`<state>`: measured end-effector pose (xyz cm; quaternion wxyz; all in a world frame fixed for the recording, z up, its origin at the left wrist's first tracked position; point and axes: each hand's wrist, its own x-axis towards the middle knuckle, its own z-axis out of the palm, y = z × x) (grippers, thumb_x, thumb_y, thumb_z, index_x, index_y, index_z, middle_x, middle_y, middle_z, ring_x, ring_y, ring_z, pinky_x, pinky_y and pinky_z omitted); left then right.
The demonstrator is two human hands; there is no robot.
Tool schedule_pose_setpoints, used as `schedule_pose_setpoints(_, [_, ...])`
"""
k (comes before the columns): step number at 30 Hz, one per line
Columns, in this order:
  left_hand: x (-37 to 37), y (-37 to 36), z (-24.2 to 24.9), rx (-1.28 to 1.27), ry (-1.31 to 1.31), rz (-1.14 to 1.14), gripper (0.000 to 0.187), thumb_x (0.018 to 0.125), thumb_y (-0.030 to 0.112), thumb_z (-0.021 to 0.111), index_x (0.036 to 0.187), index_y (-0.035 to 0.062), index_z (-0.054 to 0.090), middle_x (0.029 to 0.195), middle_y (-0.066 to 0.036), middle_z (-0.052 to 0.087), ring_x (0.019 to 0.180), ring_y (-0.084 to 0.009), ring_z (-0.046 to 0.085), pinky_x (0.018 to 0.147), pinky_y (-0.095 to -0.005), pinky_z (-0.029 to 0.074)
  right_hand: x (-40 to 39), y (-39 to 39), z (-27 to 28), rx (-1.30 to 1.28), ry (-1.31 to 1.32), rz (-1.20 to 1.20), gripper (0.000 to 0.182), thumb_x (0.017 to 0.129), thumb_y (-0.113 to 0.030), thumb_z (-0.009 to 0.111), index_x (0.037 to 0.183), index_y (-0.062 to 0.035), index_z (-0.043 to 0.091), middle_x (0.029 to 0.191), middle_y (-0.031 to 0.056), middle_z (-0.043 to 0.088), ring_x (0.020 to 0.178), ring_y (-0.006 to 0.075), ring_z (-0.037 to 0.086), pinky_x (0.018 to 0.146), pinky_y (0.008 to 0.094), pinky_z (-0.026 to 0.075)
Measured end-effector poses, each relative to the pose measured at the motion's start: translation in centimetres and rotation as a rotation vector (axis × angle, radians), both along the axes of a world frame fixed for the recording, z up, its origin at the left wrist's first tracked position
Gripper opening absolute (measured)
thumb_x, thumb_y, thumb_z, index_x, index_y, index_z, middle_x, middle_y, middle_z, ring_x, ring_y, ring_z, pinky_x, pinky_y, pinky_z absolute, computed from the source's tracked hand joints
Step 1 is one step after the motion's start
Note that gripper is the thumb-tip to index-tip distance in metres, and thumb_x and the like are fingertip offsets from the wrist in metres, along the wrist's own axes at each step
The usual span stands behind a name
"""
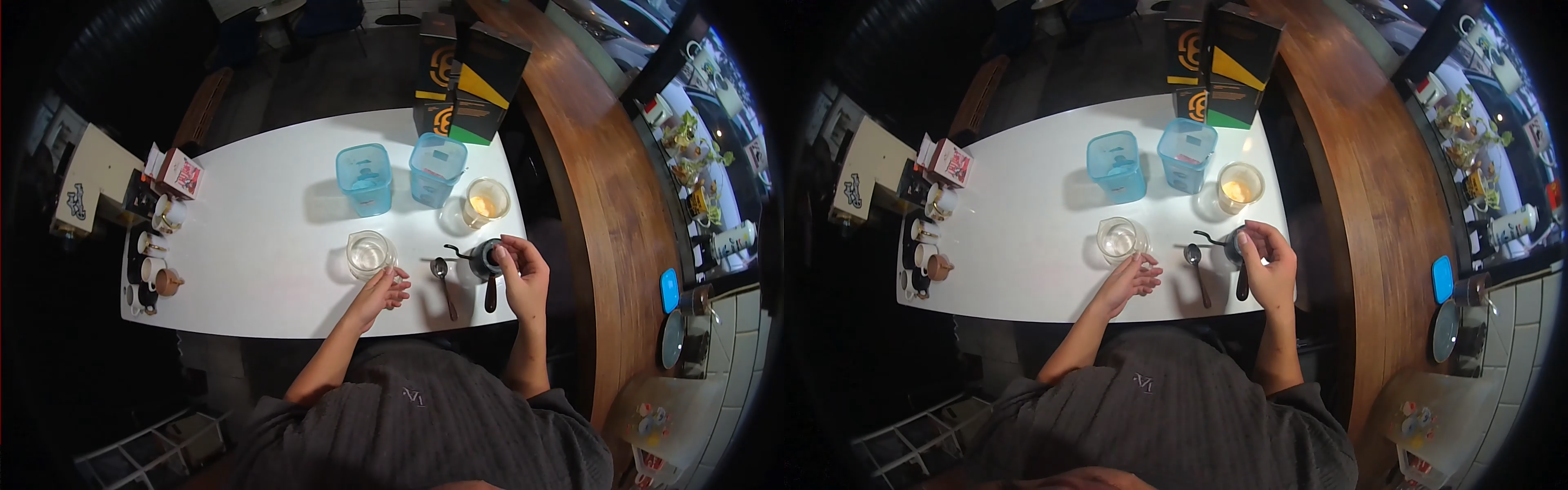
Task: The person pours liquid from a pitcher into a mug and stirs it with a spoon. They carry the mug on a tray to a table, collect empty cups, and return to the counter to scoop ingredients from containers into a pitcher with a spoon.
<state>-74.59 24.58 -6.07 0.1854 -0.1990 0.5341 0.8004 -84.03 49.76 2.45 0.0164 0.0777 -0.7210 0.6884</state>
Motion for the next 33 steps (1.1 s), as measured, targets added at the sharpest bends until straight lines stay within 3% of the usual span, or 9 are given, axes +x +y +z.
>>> schedule_pose_setpoints(2, [0.7,-0.3,0.0,-0.045,-0.01,0.018,0.038,0.102,0.043,0.034,0.108,0.0094,0.051,0.108,-0.011,0.06,0.09,-0.0137,0.06,0.074,-0.0259,0.047,-1.5,-0.3,0.3,0.073,-0.012,0.043,0.023,0.09,-0.006,0.064,0.11,0.0039,0.061,0.089,0.0037,0.065,0.076,0.0062,0.058,0.069,0.0197,0.046])
schedule_pose_setpoints(5, [2.1,-1.1,0.0,-0.12,-0.03,0.056,0.038,0.103,0.043,0.034,0.1,0.0102,0.052,0.104,-0.009,0.061,0.087,-0.0121,0.059,0.073,-0.0249,0.047,-4.6,-2.0,0.4,0.309,0.081,-0.004,0.029,0.088,-0.011,0.067,0.112,0.0023,0.061,0.082,0.0001,0.061,0.065,0.0032,0.047,0.057,0.0188,0.038])
schedule_pose_setpoints(11, [5.4,-2.7,0.6,-0.211,0.001,0.134,0.035,0.103,0.037,0.038,0.093,0.0075,0.055,0.096,-0.004,0.06,0.085,-0.0113,0.056,0.074,-0.0264,0.046,-9.8,-6.8,1.2,0.542,0.113,-0.086,0.059,0.082,-0.036,0.071,0.124,0.0035,0.055,0.084,0.0102,0.067,0.071,0.0146,0.063,0.067,0.0271,0.049])
schedule_pose_setpoints(12, [6.0,-3.0,0.6,-0.269,0.022,0.122,0.035,0.103,0.035,0.038,0.093,0.0066,0.055,0.095,-0.004,0.061,0.085,-0.0111,0.056,0.075,-0.0268,0.046,-10.7,-7.3,0.7,0.6,0.164,-0.101,0.057,0.082,-0.039,0.069,0.121,0.0009,0.058,0.086,0.0102,0.069,0.067,0.023,0.065,0.067,0.0331,0.05])
schedule_pose_setpoints(14, [7.0,-3.2,1.6,-0.309,0.039,0.135,0.035,0.103,0.035,0.039,0.09,0.0074,0.055,0.099,-0.006,0.061,0.085,-0.0106,0.056,0.076,-0.0259,0.045,-11.5,-8.2,0.4,0.652,0.147,-0.053,0.05,0.082,-0.039,0.068,0.113,0.0005,0.064,0.086,0.0117,0.069,0.07,0.0265,0.066,0.07,0.0362,0.05])
schedule_pose_setpoints(22, [9.8,-4.3,2.8,-0.401,0.086,0.187,0.037,0.103,0.035,0.04,0.087,0.0055,0.057,0.104,-0.01,0.063,0.088,-0.0116,0.055,0.078,-0.0262,0.044,-11.7,-10.6,-1.0,0.646,0.326,-0.165,0.04,0.085,-0.036,0.067,0.101,0.0,0.069,0.072,0.0118,0.066,0.065,0.0253,0.064,0.063,0.0332,0.049])
schedule_pose_setpoints(25, [9.8,-4.7,2.7,-0.398,0.078,0.192,0.037,0.102,0.035,0.04,0.087,0.005,0.057,0.105,-0.01,0.063,0.089,-0.0124,0.056,0.078,-0.0267,0.044,-12.8,-11.1,-1.3,0.728,0.285,-0.16,0.034,0.086,-0.033,0.066,0.096,-0.0003,0.07,0.072,0.0143,0.065,0.066,0.0281,0.064,0.064,0.0354,0.049])
schedule_pose_setpoints(27, [9.7,-5.1,2.7,-0.389,0.089,0.189,0.036,0.102,0.034,0.041,0.088,0.0049,0.056,0.105,-0.011,0.063,0.091,-0.0129,0.056,0.079,-0.0269,0.044,-13.1,-11.3,-1.5,0.774,0.495,-0.163,0.029,0.087,-0.028,0.064,0.09,-0.0006,0.07,0.076,0.0167,0.066,0.07,0.0349,0.062,0.067,0.0432,0.049])
schedule_pose_setpoints(33, [9.2,-6.7,2.4,-0.386,0.102,0.128,0.034,0.102,0.032,0.042,0.088,0.0051,0.056,0.105,-0.011,0.064,0.091,-0.0133,0.057,0.079,-0.0277,0.044,-13.1,-12.2,-1.4,0.759,0.575,-0.123,0.031,0.086,-0.03,0.065,0.081,-0.0002,0.069,0.073,0.0185,0.065,0.068,0.0373,0.061,0.066,0.0452,0.048])
